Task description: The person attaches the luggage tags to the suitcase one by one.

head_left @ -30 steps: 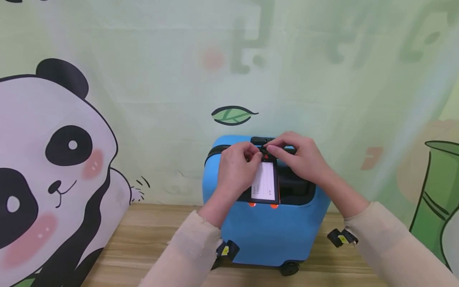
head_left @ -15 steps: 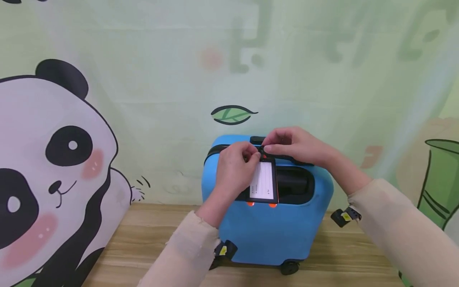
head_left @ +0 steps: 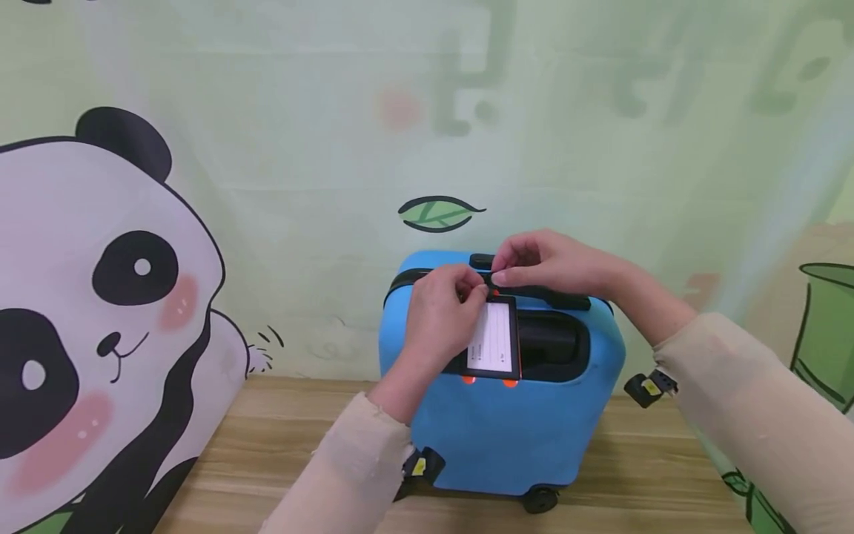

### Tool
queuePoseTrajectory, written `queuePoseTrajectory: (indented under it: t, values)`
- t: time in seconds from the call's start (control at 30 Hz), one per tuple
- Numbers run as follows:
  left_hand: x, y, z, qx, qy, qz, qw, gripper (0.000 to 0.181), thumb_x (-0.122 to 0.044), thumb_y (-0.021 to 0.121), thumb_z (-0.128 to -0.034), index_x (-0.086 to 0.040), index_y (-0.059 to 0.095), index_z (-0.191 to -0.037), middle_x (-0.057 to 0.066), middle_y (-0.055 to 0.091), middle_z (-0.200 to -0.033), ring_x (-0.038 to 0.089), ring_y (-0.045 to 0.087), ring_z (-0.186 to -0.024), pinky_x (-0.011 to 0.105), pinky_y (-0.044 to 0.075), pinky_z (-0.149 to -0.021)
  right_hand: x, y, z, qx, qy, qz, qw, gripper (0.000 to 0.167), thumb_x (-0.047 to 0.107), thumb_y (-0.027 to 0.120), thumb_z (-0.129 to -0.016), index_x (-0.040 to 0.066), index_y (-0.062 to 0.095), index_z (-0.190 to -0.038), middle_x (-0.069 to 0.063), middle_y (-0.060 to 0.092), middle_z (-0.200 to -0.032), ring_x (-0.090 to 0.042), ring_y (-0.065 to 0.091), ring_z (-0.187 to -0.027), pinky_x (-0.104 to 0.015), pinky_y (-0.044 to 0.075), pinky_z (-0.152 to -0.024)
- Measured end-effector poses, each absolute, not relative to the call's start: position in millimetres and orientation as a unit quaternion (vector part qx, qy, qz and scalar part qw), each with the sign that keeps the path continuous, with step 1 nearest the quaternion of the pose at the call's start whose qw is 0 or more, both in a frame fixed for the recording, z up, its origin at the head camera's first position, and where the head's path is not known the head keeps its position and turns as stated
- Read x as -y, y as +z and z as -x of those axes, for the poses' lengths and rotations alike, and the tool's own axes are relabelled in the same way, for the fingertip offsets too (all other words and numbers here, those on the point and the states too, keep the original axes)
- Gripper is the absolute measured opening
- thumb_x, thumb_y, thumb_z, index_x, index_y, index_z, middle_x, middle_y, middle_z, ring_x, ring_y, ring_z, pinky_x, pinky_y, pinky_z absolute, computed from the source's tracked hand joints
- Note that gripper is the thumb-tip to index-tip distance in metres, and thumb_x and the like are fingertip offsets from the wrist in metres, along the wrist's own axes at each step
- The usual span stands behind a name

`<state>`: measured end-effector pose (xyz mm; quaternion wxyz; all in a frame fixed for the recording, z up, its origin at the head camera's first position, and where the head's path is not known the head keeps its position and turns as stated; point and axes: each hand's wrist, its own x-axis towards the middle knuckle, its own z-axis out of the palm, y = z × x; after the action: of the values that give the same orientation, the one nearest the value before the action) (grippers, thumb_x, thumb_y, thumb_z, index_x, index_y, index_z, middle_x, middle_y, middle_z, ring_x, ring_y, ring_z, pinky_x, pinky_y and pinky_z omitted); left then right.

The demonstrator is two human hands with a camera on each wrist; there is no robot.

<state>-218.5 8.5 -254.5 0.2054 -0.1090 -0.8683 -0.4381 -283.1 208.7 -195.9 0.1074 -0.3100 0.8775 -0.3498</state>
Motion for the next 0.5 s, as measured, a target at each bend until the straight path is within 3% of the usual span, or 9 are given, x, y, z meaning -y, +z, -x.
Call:
queuePoseTrajectory:
  t: [0.5]
  values:
    - [-12.6, -254.2, 219.3, 0.866, -0.440, 0.113, 0.208, 0.012, -0.020, 0.074, -0.1026, -0.009, 0.078, -0.103, 0.005, 0.074, -0.095, 0.020, 0.064, -0.087, 0.031, 0.056, -0.074, -212.3, -194.1, 284.3, -0.875, -0.347, 0.319, 0.112, 0.023, 0.022, 0.070, -0.105, 0.005, 0.067, -0.120, -0.010, 0.072, -0.114, -0.028, 0.064, -0.108, -0.037, 0.054, -0.098]
